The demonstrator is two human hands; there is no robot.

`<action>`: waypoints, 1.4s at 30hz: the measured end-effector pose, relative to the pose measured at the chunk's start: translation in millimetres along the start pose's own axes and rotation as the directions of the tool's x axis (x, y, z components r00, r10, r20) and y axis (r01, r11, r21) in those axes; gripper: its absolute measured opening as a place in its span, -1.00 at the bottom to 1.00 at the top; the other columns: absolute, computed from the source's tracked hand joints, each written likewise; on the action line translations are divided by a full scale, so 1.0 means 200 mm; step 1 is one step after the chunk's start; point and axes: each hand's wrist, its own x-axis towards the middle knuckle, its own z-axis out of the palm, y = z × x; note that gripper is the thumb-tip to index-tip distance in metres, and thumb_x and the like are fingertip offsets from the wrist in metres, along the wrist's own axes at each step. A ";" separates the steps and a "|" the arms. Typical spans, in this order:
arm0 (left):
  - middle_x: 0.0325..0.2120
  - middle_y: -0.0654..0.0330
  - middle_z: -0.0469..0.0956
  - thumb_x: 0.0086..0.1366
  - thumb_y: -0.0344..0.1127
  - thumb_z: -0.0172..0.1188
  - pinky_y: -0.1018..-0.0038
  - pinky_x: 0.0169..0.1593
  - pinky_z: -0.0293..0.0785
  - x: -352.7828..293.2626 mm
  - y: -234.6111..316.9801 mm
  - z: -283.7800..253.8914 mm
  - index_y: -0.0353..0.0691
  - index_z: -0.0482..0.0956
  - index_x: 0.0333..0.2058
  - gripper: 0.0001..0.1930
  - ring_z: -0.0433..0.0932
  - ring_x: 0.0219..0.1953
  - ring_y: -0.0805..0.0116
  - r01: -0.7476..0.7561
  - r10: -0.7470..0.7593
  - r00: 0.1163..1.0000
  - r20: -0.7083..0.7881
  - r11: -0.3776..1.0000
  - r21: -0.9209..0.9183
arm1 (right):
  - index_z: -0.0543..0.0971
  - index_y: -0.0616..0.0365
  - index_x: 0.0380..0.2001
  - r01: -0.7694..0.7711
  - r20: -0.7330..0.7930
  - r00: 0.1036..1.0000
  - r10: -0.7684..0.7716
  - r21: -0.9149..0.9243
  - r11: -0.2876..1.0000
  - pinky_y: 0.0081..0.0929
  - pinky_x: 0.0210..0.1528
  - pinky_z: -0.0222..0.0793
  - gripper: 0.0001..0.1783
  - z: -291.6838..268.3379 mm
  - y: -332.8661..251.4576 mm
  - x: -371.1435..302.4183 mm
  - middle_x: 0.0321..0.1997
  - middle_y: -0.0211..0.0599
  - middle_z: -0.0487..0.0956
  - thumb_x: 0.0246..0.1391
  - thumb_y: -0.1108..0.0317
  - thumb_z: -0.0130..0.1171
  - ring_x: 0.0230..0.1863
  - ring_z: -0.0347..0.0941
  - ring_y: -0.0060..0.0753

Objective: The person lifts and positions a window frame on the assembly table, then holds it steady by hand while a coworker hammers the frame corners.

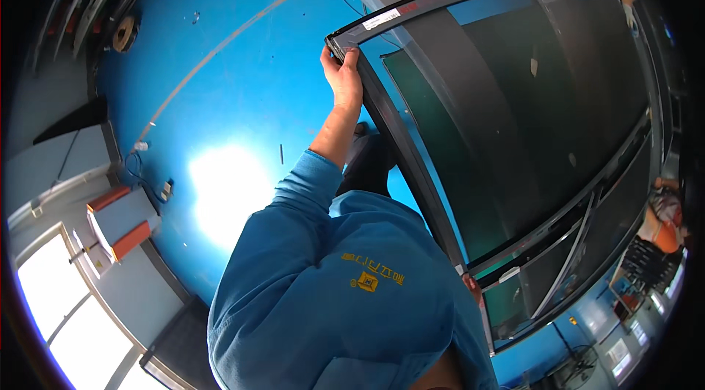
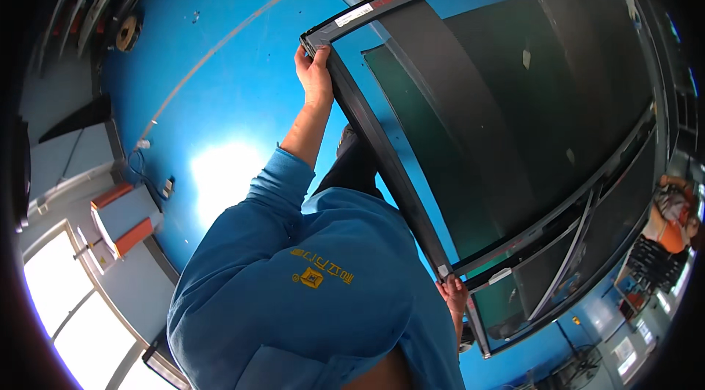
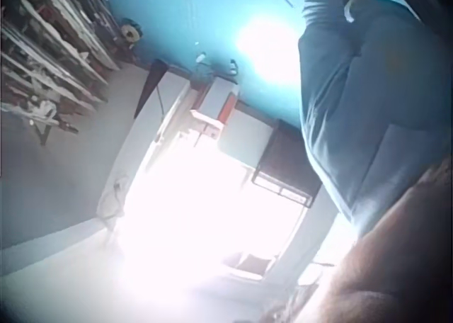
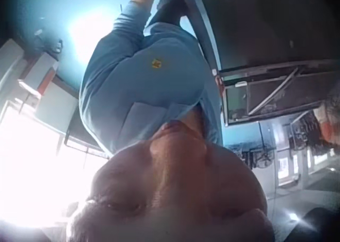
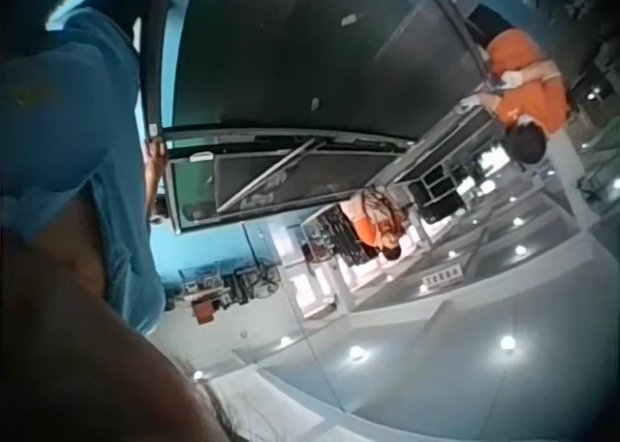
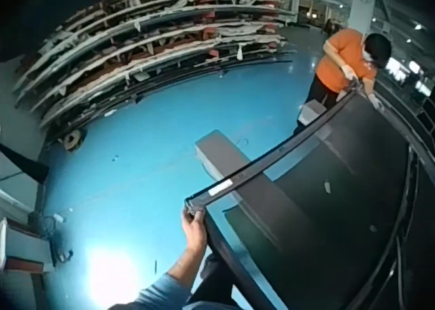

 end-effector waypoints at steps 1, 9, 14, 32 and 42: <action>-0.25 0.02 0.41 0.09 -0.28 0.09 0.46 -0.13 0.32 -0.01 -0.03 0.03 -0.33 0.11 0.05 -0.43 0.40 -0.26 0.27 0.011 -0.011 1.000 0.007 1.000 0.007 | 0.34 0.05 -0.65 -0.006 -0.014 1.000 0.006 -0.007 1.000 -0.64 -0.35 0.34 -0.71 0.14 -0.13 -0.05 -0.75 -0.56 0.22 -0.04 0.21 0.18 -0.64 0.16 -0.67; -0.27 0.00 0.39 0.11 -0.25 0.07 0.54 -0.16 0.31 -0.02 0.08 0.02 -0.39 0.13 0.03 -0.44 0.37 -0.27 0.34 0.096 -0.093 0.995 -0.039 0.990 0.102 | 0.33 0.04 -0.58 -0.013 -0.038 0.999 0.007 -0.165 0.986 -0.61 -0.30 0.31 -0.74 -0.16 -0.36 0.15 -0.67 -0.55 0.22 -0.02 0.19 0.14 -0.58 0.16 -0.64; -0.30 0.05 0.39 0.12 -0.26 0.06 0.58 -0.19 0.30 -0.02 0.13 0.01 -0.36 0.13 0.04 -0.46 0.36 -0.30 0.40 0.147 -0.143 0.989 -0.038 0.979 0.144 | 0.32 0.03 -0.54 -0.001 -0.043 0.999 -0.011 -0.282 0.960 -0.58 -0.27 0.30 -0.75 0.34 -0.90 0.19 -0.62 -0.54 0.22 -0.01 0.18 0.12 -0.53 0.16 -0.62; -0.31 0.09 0.38 0.15 -0.29 0.04 0.58 -0.24 0.32 0.01 0.12 0.02 -0.33 0.12 0.04 -0.49 0.35 -0.35 0.43 0.141 -0.149 0.988 0.033 0.975 0.171 | 0.30 -0.01 -0.40 -0.097 -0.083 0.994 0.069 -0.395 0.913 -0.50 -0.17 0.24 -0.78 0.19 -1.39 0.80 -0.45 -0.51 0.22 0.03 0.13 0.03 -0.38 0.16 -0.54; -0.29 0.08 0.37 0.19 -0.26 0.03 0.55 -0.14 0.27 0.00 0.13 0.03 -0.32 0.18 0.03 -0.53 0.34 -0.28 0.40 0.111 -0.118 0.993 0.032 0.980 0.168 | 0.29 -0.03 -0.32 -0.141 -0.130 0.987 0.099 -0.373 0.917 -0.45 -0.11 0.20 -0.76 0.28 -1.56 0.78 -0.36 -0.49 0.23 0.05 0.11 -0.02 -0.29 0.15 -0.50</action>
